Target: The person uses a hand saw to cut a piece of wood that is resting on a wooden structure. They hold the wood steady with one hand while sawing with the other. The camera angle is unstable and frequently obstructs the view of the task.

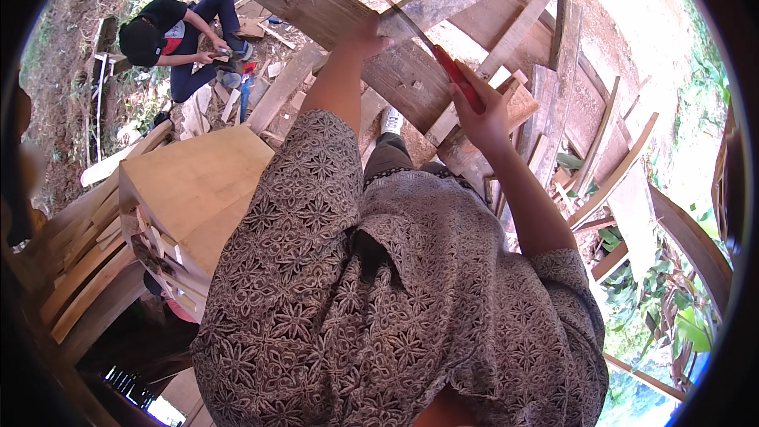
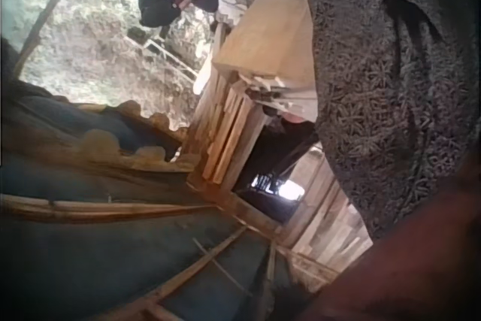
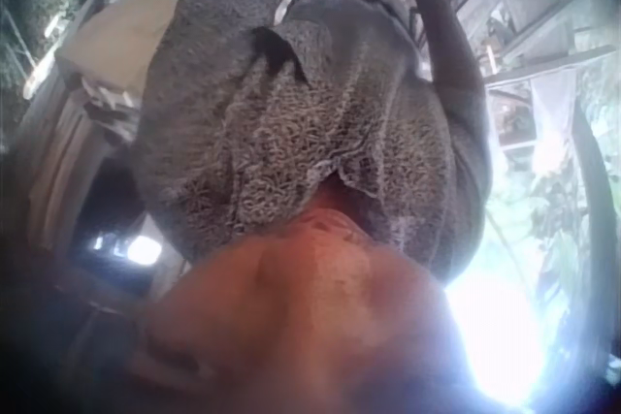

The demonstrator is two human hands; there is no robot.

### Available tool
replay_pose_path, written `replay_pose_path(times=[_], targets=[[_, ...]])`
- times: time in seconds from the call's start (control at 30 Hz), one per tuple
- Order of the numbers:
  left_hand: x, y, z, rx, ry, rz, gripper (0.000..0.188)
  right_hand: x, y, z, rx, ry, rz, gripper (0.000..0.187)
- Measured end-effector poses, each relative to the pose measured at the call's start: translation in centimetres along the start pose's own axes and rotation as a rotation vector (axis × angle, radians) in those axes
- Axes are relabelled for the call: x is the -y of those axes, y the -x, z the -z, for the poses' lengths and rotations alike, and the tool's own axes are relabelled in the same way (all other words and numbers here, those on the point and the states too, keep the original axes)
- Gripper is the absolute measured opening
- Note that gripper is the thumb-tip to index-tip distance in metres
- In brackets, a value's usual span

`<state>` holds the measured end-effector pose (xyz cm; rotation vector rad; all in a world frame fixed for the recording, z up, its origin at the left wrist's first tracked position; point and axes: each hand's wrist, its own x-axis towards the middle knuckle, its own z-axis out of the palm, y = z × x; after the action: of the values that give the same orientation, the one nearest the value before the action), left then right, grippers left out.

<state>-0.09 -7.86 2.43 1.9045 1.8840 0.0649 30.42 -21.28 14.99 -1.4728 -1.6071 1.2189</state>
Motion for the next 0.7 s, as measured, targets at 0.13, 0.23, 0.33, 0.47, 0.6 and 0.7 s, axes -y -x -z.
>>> replay_pose_path(times=[0.13,0.23,0.33,0.47,0.6,0.7], targets=[[0.6,-0.2,0.2,0.043,-0.020,0.010,0.067,2.8,4.4,2.4,-0.020,-0.073,0.130,0.045],[0.1,0.1,0.0,0.012,-0.060,0.037,0.066,1.8,4.8,3.6,-0.033,-0.018,0.128,0.044],[0.6,0.0,-0.6,0.015,-0.068,0.009,0.065,3.1,0.7,1.1,0.056,0.055,-0.025,0.043],[-1.5,-0.3,0.2,0.006,0.007,0.020,0.063,2.8,-5.3,-2.6,-0.028,0.060,0.095,0.043],[1.3,0.3,-0.3,-0.002,0.086,0.034,0.060,4.1,0.1,-0.5,0.088,0.101,0.044,0.047],[-0.3,0.4,-0.2,0.009,0.081,0.063,0.059,2.8,3.8,2.5,0.060,0.110,0.220,0.051]])
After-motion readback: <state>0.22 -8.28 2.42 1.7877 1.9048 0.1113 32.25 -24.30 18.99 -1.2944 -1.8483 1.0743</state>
